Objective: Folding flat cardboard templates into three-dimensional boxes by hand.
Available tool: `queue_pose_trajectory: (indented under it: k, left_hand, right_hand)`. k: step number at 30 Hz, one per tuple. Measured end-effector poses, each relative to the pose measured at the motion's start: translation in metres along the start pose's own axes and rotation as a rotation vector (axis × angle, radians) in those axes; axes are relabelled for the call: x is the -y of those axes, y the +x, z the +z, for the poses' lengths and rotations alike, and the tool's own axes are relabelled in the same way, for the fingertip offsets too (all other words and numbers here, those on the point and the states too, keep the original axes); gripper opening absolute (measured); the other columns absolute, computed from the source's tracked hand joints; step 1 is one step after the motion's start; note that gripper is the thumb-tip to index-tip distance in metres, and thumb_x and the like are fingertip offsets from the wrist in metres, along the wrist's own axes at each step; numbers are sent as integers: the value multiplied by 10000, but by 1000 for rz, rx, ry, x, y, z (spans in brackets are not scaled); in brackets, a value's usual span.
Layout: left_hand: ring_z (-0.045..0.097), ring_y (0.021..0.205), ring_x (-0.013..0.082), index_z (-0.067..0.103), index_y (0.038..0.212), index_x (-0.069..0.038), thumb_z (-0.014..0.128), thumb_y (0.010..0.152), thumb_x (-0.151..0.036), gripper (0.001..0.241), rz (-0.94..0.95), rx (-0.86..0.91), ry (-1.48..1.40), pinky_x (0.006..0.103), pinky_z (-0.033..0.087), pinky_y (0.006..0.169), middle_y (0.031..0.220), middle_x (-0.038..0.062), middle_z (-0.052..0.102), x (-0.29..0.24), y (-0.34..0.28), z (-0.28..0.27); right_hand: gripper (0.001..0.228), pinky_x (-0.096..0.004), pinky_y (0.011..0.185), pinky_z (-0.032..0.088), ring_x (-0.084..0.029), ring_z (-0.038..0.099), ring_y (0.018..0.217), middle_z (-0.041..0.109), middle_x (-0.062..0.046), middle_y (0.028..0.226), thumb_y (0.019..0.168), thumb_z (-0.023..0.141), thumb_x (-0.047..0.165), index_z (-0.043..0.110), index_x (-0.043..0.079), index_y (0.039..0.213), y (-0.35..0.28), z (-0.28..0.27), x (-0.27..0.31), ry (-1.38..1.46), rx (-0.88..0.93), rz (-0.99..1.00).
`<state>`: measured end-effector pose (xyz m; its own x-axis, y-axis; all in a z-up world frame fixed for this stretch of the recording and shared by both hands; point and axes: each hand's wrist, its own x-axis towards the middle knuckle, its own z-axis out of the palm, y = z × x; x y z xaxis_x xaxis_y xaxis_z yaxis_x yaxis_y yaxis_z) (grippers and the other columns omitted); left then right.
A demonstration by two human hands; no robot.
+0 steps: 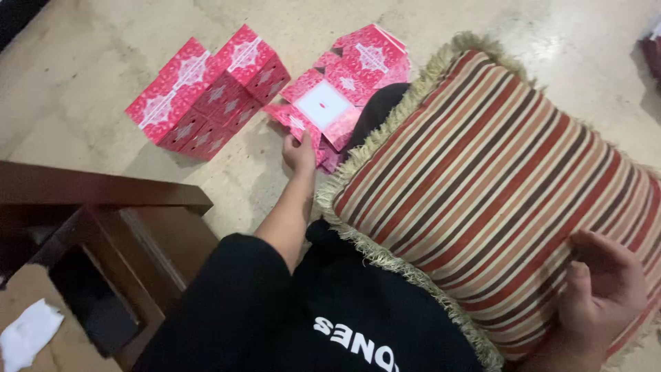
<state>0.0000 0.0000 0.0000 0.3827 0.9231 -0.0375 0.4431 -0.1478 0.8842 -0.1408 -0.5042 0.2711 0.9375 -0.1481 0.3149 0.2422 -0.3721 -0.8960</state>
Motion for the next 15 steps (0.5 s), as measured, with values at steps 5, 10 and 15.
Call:
queue_pose_trajectory:
  k: [5, 10, 15]
  left_hand:
    - [741, 822, 200, 695, 968, -73, 713, 884, -178, 135, 218, 183, -299, 348, 565, 719, 914, 112, 781, -95, 10, 3]
    - [680, 881, 195, 638, 1024, -37, 616, 975, -122, 101, 689, 442, -419, 337, 536, 779, 919, 115, 706, -255, -36, -21]
    - [413, 513, 94, 577, 1422, -117, 583, 1098, -106, 325, 1156, 1007, -196, 252, 380, 396, 665, -16, 498, -354, -129, -52]
  right_hand:
    - [396, -310, 1114, 522, -259, 636, 1202, 626, -227, 1318, 1110, 627, 163, 533, -87, 1402, 2, 3, 3, 38, -27, 18]
    - [310, -401, 1107, 543, -336, 639, 1193, 612, -272, 1276, 1101, 593, 58, 552, -130, 1343, 8, 5, 20, -37, -27, -33]
    - [341, -372, 1003, 624, -311, 678, 1119, 616, -229, 1228, 1039, 612, 178, 559, -76, 1262, 17, 5, 41, 90, -93, -178]
